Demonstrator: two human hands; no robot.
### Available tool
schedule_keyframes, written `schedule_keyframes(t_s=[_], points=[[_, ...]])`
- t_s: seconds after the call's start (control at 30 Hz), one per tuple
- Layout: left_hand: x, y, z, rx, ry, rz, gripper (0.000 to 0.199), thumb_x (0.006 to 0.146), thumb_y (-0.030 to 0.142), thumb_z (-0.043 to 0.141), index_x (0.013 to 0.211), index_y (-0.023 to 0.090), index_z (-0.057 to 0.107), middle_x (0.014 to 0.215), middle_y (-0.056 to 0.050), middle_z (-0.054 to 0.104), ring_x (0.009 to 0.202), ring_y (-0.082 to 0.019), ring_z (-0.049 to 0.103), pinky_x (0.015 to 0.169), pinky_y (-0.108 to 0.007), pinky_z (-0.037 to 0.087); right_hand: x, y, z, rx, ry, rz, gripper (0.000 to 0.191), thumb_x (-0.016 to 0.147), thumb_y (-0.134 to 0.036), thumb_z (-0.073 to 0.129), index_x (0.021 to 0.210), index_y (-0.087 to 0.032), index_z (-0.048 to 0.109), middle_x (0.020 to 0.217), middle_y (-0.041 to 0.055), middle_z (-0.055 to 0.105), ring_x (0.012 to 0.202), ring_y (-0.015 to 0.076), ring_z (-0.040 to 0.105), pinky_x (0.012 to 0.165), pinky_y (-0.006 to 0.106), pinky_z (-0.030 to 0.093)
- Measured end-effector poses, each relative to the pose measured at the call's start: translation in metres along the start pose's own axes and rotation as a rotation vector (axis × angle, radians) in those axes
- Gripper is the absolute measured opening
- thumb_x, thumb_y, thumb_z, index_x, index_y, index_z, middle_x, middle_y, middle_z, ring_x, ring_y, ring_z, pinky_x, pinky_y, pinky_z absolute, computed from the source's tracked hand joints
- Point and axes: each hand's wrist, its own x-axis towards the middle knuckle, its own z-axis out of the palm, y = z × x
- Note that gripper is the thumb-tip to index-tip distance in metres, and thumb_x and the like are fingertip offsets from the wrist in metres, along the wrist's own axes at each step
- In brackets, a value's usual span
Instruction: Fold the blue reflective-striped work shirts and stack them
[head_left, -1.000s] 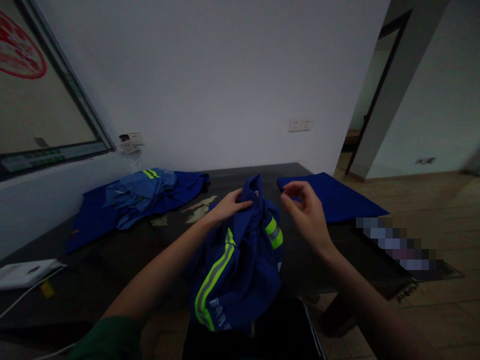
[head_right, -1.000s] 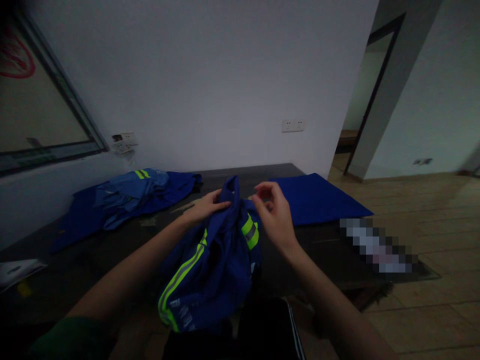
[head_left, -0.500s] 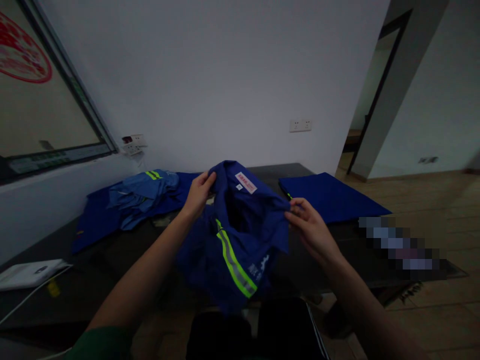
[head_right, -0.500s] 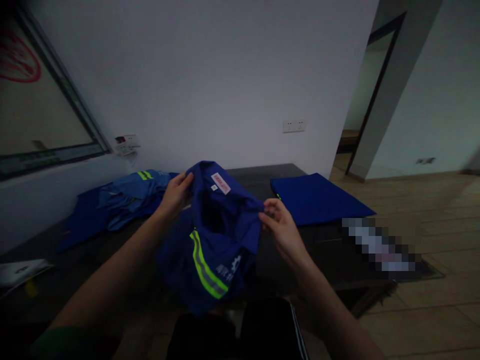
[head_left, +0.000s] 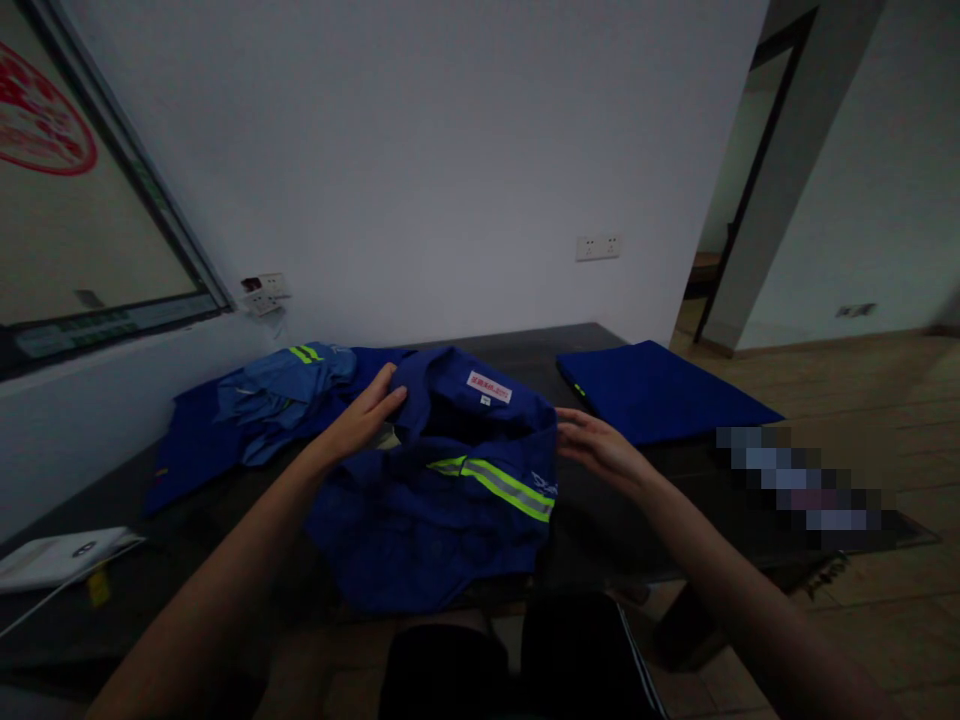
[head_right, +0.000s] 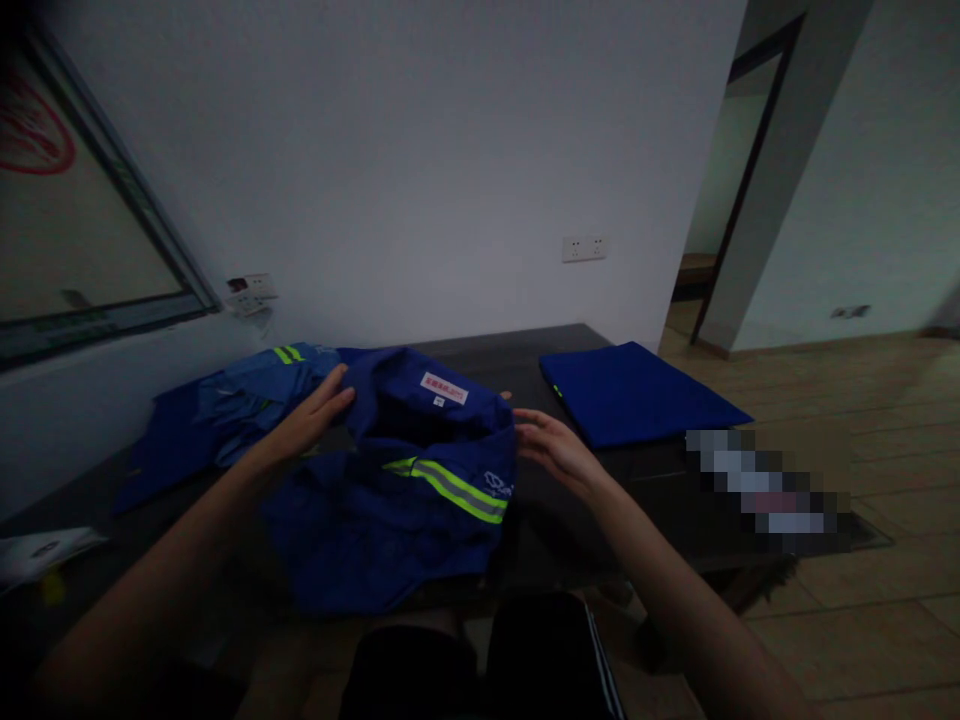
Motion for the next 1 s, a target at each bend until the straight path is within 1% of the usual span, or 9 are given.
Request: schedule_keyframes(t_s=[0.13,0.27,0.33,0.43,0.57,0.63,0.73,0.87,1.0], points=[[0.007,-0.015,-0.002,0.04,-0.232,0.024,0.045,0.089,0.039,0.037,0.128,0.02,0.05,0.12,-0.008,0.061,0.11,-0.024,0.056,0.097,-0.039,0.045,-0.008,0.023,-0.024,-0.151,-0.048,0.079,0.05,0.062,-0.015,0.071,0.111,-0.022,0.062,0.11,0.0085,0.069,0.103,0.0222,0.064,0.094,0.04,0.048],[0.02,-0.022,0.001,0.169,-0.371,0.087,0.042,0.083,0.029,0.039,0.116,0.016,0.06,0.114,-0.009,0.063,0.11,-0.025,0.055,0.101,-0.039,0.041,0.001,0.025,-0.021,-0.336,-0.072,0.014,0.052,0.061,-0.016,0.071,0.112,-0.022,0.063,0.124,0.0093,0.064,0.114,0.0256,0.059,0.097,0.041,0.047],[0.027,-0.023,0.004,0.259,-0.44,0.114,0.039,0.082,0.03,0.041,0.109,0.013,0.062,0.112,-0.011,0.063,0.108,-0.025,0.055,0.1,-0.039,0.042,0.012,0.025,-0.014,-0.378,-0.116,-0.024,0.049,0.059,-0.017,0.07,0.108,-0.02,0.065,0.122,0.0086,0.065,0.114,0.0262,0.059,0.099,0.041,0.046],[0.032,-0.022,0.007,0.385,-0.536,0.152,0.035,0.081,0.028,0.045,0.108,0.014,0.063,0.117,-0.011,0.061,0.11,-0.025,0.052,0.101,-0.039,0.041,0.026,0.028,-0.006,-0.438,-0.189,-0.008,0.043,0.059,-0.016,0.066,0.103,-0.017,0.066,0.112,0.0084,0.069,0.107,0.0262,0.063,0.096,0.041,0.047],[0.032,-0.023,0.005,0.376,-0.612,0.148,0.034,0.08,0.028,0.051,0.11,0.017,0.063,0.124,-0.01,0.059,0.118,-0.024,0.05,0.108,-0.038,0.034,0.04,0.032,-0.007,-0.625,-0.143,-0.037,0.038,0.056,-0.01,0.061,0.093,-0.015,0.067,0.1,0.0082,0.072,0.098,0.0268,0.065,0.094,0.043,0.048],[0.03,-0.027,0.004,0.319,-0.591,0.102,0.034,0.079,0.031,0.054,0.108,0.017,0.065,0.121,-0.008,0.062,0.116,-0.024,0.053,0.107,-0.038,0.035,0.048,0.032,-0.007,-0.685,-0.136,-0.116,0.035,0.055,-0.01,0.061,0.088,-0.016,0.068,0.1,0.0071,0.072,0.101,0.027,0.063,0.1,0.044,0.044],[0.029,-0.035,0.005,0.247,-0.479,0.027,0.031,0.078,0.036,0.054,0.101,0.017,0.067,0.108,-0.006,0.068,0.107,-0.025,0.058,0.101,-0.039,0.041,0.058,0.032,-0.003,-0.693,-0.166,-0.179,0.028,0.057,-0.013,0.063,0.084,-0.018,0.07,0.095,0.0051,0.073,0.103,0.0283,0.062,0.102,0.045,0.041],[0.034,-0.04,0.0,0.241,-0.27,0.034,0.027,0.08,0.039,0.051,0.091,0.019,0.067,0.095,-0.006,0.07,0.096,-0.027,0.061,0.093,-0.038,0.045,0.062,0.026,-0.004,-0.576,-0.095,-0.192,0.014,0.062,-0.024,0.069,0.075,-0.021,0.067,0.079,0.0027,0.073,0.088,0.0266,0.065,0.094,0.044,0.047],[0.049,-0.033,-0.023,0.268,-0.038,0.043,0.024,0.079,0.036,0.046,0.085,0.019,0.062,0.087,-0.005,0.067,0.087,-0.024,0.059,0.087,-0.035,0.045,0.051,-0.004,-0.017,-0.338,0.036,-0.21,0.023,0.063,-0.035,0.075,0.077,-0.022,0.062,0.073,-0.0015,0.068,0.071,0.0169,0.063,0.074,0.031,0.052]])
